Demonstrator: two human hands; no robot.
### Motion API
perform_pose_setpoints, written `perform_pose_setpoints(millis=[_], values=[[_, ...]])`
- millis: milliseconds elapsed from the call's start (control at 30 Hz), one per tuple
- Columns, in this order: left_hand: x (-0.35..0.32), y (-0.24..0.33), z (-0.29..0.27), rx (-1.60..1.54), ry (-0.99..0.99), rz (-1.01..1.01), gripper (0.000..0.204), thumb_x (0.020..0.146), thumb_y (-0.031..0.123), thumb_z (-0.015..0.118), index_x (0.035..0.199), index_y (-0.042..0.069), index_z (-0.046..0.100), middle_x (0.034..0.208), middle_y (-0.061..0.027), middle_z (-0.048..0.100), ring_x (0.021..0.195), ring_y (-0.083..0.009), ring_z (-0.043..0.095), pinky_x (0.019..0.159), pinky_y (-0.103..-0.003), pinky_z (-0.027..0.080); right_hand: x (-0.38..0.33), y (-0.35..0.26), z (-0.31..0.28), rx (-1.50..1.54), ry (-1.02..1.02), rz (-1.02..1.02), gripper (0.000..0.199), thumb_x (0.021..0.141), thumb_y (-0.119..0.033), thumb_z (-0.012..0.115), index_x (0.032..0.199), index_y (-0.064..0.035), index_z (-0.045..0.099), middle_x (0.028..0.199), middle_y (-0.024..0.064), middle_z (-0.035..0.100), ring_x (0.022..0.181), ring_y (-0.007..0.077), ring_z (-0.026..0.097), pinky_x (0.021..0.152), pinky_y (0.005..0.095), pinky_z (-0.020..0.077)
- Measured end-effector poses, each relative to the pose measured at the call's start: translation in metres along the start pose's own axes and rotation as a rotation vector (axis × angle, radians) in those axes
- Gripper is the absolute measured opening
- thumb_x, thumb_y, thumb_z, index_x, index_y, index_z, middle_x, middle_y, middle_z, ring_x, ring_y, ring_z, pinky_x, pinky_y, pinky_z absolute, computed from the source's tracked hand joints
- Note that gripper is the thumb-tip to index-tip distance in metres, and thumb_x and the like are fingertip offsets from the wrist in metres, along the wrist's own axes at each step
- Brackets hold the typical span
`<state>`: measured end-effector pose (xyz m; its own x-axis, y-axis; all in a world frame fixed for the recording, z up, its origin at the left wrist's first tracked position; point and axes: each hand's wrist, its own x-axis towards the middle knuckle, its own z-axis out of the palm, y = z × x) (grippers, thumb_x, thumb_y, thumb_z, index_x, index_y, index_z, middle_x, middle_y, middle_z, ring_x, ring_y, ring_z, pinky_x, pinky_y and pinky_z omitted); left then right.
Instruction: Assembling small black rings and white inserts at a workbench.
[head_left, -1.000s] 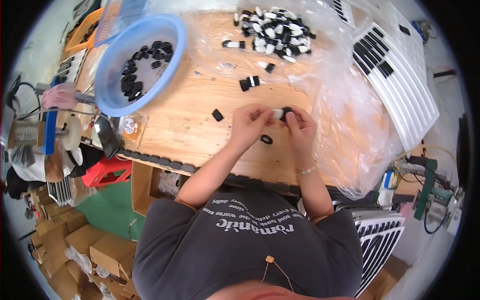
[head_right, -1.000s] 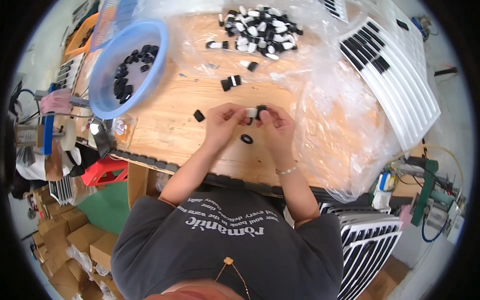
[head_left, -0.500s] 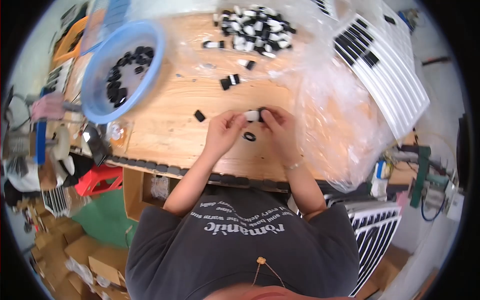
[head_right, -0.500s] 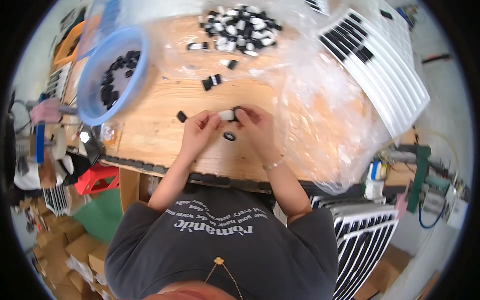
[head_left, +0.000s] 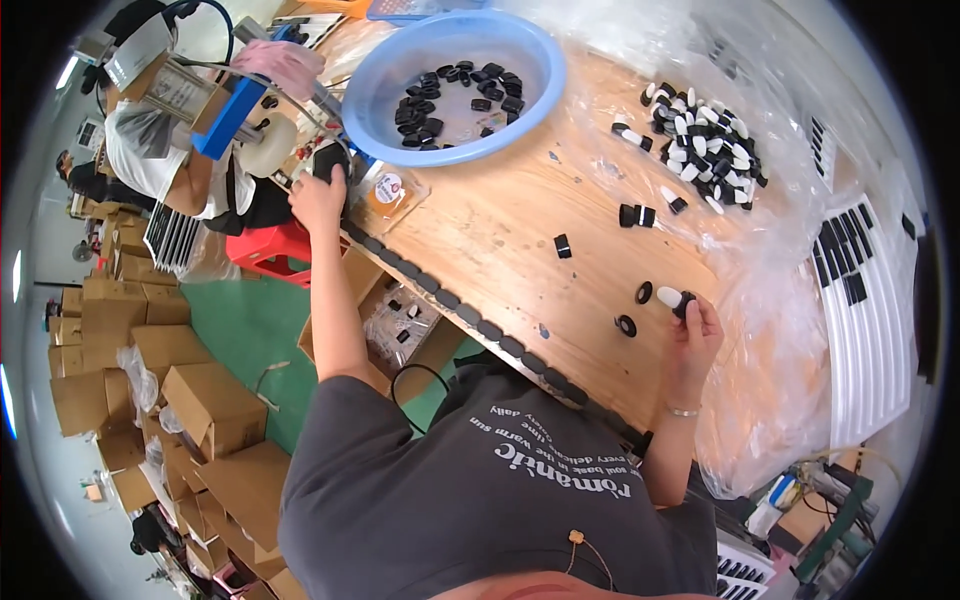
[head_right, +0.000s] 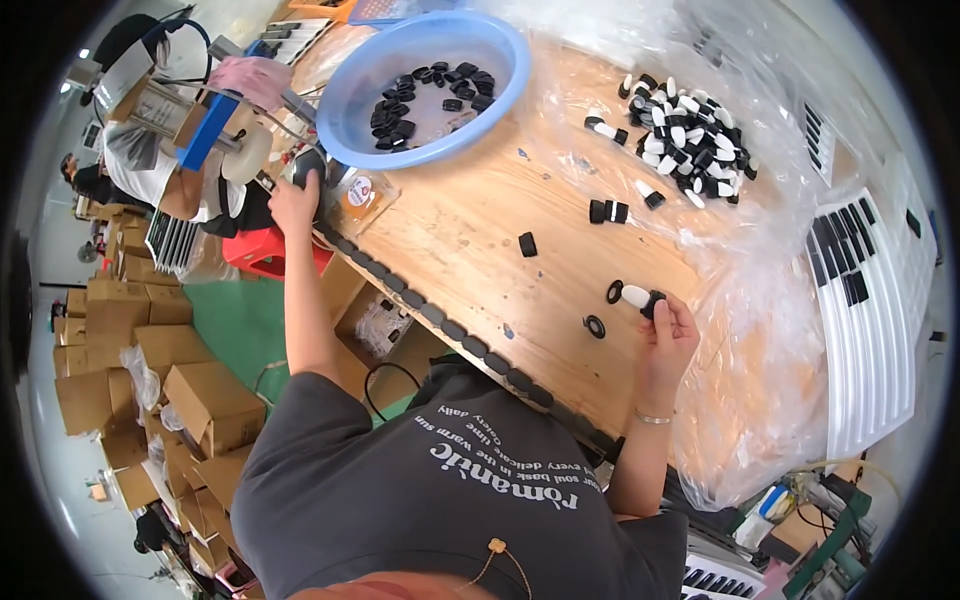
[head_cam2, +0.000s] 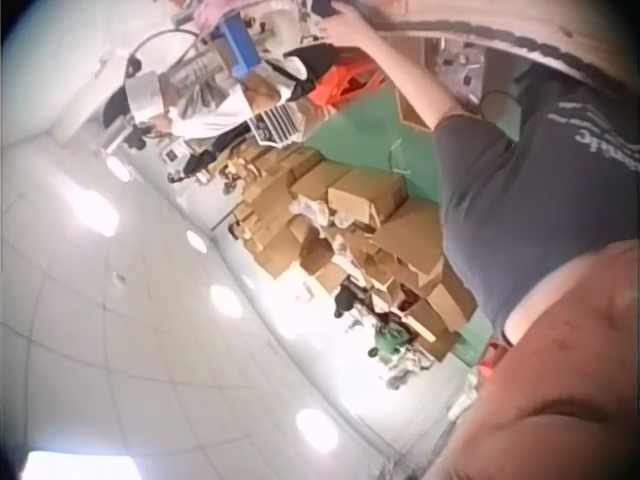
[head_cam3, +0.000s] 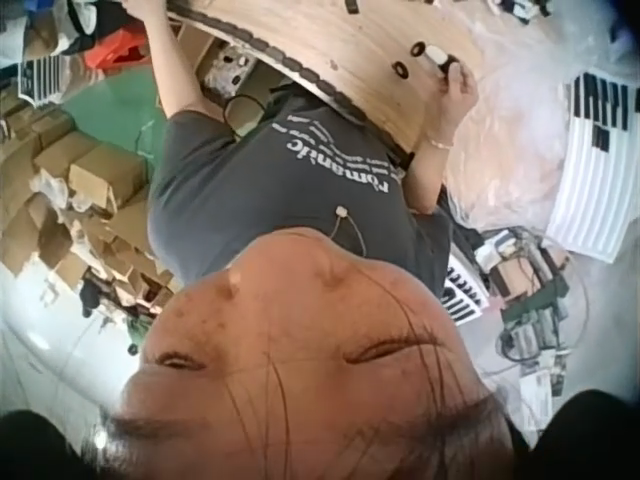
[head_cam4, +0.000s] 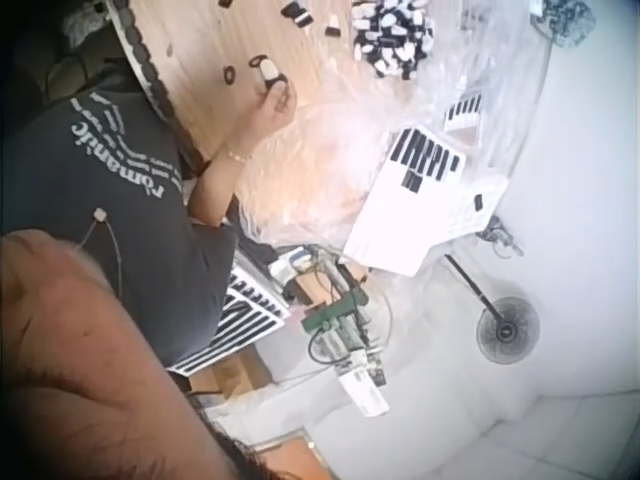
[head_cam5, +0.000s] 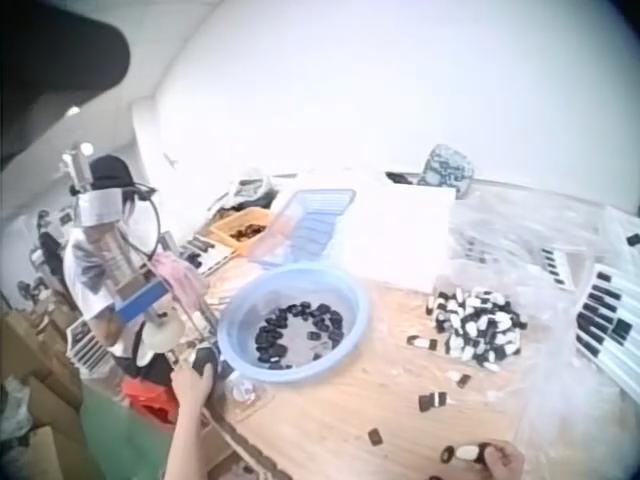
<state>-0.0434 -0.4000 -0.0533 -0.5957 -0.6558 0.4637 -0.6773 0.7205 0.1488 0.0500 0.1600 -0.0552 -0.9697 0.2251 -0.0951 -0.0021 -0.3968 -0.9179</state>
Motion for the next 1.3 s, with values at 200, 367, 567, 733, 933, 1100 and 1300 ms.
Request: perform_pose_setpoints(millis=[200,367,567,733,933,1100,1300], values=[[0.011,0.023,0.008,0.038,-0.197,0.022,0.064,0.072,0.054,0.059,0.095,-0.005,0.063,0.091,-0.0294,0.065,0.092,-0.0422,0.063,0.084,-0.047,0.05,-0.004,0.0,-0.004,-0.065,0.075,-0.011,0.017,0.09,-0.007,0.06,0.104,0.0021,0.062,0.083,0.003,0.065,0.065,0.0053,0.056,0.059,0.0176,0.0461],[0.014,0.024,0.007,0.065,-0.158,0.068,0.053,0.071,0.048,0.06,0.085,-0.002,0.069,0.084,-0.0239,0.067,0.085,-0.039,0.066,0.078,-0.047,0.052,0.0,0.011,-0.003,-0.048,0.087,-0.019,0.017,0.088,-0.006,0.062,0.103,0.0015,0.062,0.085,0.0045,0.065,0.067,0.0077,0.058,0.059,0.019,0.0465],[0.025,0.005,0.024,0.13,-0.173,0.098,0.063,0.075,0.054,0.058,0.091,-0.006,0.063,0.088,-0.0244,0.067,0.086,-0.0391,0.065,0.081,-0.046,0.05,0.002,0.011,0.006,0.0,0.011,-0.036,0.015,0.089,-0.006,0.061,0.103,0.0006,0.062,0.087,0.006,0.066,0.069,0.0089,0.059,0.061,0.0201,0.0475],[-0.032,0.02,-0.034,-0.109,0.409,0.429,0.04,0.082,0.037,0.061,0.092,-0.002,0.064,0.081,-0.0205,0.065,0.077,-0.0405,0.061,0.069,-0.048,0.046,0.0,0.005,0.004,-0.082,0.074,-0.026,0.018,0.089,-0.007,0.061,0.105,0.0008,0.061,0.085,0.0029,0.064,0.068,0.0072,0.058,0.059,0.0188,0.0463],[-0.182,0.116,-0.088,-0.546,-0.474,0.857,0.008,0.076,0.015,0.056,0.077,0.012,0.063,0.074,-0.0099,0.062,0.07,-0.027,0.06,0.057,-0.038,0.047,0.003,0.01,0.003,0.011,0.034,-0.061,0.019,0.09,-0.007,0.059,0.107,0.0032,0.06,0.086,0.0042,0.062,0.07,0.0069,0.055,0.058,0.0181,0.0435],[-0.232,0.158,-0.084,-1.249,-0.147,1.22,0.03,0.071,-0.001,0.065,0.101,0.003,0.06,0.084,-0.005,0.063,0.068,-0.0256,0.058,0.058,-0.034,0.048,0.008,0.018,0.005,-0.119,-0.018,-0.024,0.019,0.091,-0.004,0.058,0.107,0.0044,0.058,0.086,0.0061,0.062,0.067,0.0078,0.054,0.057,0.0194,0.0438],[-0.227,0.149,-0.078,-1.255,-0.219,1.016,0.033,0.072,-0.004,0.063,0.104,0.001,0.059,0.072,-0.0072,0.057,0.061,-0.0242,0.055,0.054,-0.034,0.045,0.013,0.018,0.005,-0.267,-0.098,-0.004,0.017,0.087,-0.003,0.062,0.103,0.0041,0.061,0.077,0.0017,0.059,0.06,0.0068,0.051,0.054,0.0202,0.0446]])
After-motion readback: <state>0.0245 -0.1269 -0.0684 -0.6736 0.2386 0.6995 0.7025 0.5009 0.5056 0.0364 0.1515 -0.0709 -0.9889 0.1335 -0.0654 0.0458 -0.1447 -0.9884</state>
